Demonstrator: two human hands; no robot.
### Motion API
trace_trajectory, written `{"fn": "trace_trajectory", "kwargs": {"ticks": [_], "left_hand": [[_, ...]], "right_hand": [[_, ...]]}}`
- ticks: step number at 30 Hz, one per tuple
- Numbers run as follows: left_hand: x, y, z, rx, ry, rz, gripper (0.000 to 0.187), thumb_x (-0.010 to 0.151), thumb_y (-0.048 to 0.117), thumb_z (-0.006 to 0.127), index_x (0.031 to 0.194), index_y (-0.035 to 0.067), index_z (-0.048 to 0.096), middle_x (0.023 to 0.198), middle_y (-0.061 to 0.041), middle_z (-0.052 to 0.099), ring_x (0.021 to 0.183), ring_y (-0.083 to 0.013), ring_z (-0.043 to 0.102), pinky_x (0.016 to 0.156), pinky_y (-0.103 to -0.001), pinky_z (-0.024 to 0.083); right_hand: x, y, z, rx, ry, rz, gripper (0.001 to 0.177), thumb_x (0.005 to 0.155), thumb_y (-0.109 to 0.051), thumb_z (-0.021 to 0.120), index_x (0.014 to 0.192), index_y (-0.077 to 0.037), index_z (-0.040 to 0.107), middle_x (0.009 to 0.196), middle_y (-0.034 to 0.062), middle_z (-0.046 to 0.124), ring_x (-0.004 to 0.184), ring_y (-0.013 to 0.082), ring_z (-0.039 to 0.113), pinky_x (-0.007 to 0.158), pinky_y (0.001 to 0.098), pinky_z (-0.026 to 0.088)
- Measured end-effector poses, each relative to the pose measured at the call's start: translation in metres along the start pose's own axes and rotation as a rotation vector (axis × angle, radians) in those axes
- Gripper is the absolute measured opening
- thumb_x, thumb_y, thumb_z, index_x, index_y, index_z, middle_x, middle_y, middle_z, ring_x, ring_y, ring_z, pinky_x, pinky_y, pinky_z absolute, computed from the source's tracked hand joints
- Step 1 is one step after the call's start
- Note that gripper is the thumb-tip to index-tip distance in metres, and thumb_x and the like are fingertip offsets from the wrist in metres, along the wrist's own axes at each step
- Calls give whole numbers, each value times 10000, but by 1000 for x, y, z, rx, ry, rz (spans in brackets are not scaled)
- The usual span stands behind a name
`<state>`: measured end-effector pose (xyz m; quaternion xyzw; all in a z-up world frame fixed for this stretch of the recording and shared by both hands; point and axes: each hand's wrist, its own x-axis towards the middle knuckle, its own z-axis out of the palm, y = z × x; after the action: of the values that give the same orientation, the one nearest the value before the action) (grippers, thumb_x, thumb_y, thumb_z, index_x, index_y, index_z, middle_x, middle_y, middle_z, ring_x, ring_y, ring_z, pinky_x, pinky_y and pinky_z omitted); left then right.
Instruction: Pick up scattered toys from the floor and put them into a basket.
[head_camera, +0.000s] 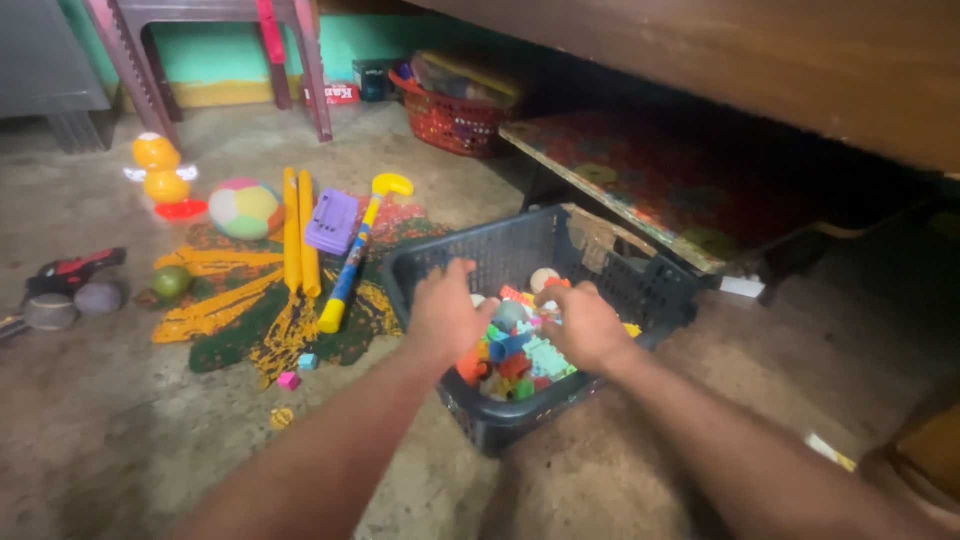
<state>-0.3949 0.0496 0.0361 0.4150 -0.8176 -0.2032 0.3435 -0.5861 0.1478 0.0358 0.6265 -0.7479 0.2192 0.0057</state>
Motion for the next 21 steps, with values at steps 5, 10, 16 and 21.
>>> {"fn": "trace_trajectory", "kwargs": {"ticks": [5,10,16,21], "left_hand": [[-10,-35,-28,142,31,-4,639,826,351,787,1355,95,537,1252,-217,617,1201,-429,553,1050,-499,439],[-24,-60,-79,347,-18,-118,676,837,390,772,1371,78,499,1317,-238,566,1199,-447,532,1036,-513,440],[-30,-61,-137,585,-189,-285,828,825,417,768,1485,95,386,1398,-206,513,1327,-424,449,1083,-496,418],[-38,-95,-179,745,-250,-237,868,827,481,756,1494,73,379,1445,-197,496,1361,-386,449,1123,-477,409]], "right_hand": [[5,-12,10,-2,13,73,388,878,-325,723,1244,-199,688,1244,219,619,1111,400,647,974,453,524],[17,-54,13,-120,-57,52,585,892,-368,696,1446,-265,540,1402,241,501,1220,457,550,972,514,497],[46,-133,24,-61,-129,-31,681,909,-484,681,1494,-226,447,1363,180,522,1284,397,489,1021,557,450],[65,-200,41,43,-28,-310,591,878,-446,714,1370,-149,576,1260,142,597,1221,367,524,1003,535,451]]}}
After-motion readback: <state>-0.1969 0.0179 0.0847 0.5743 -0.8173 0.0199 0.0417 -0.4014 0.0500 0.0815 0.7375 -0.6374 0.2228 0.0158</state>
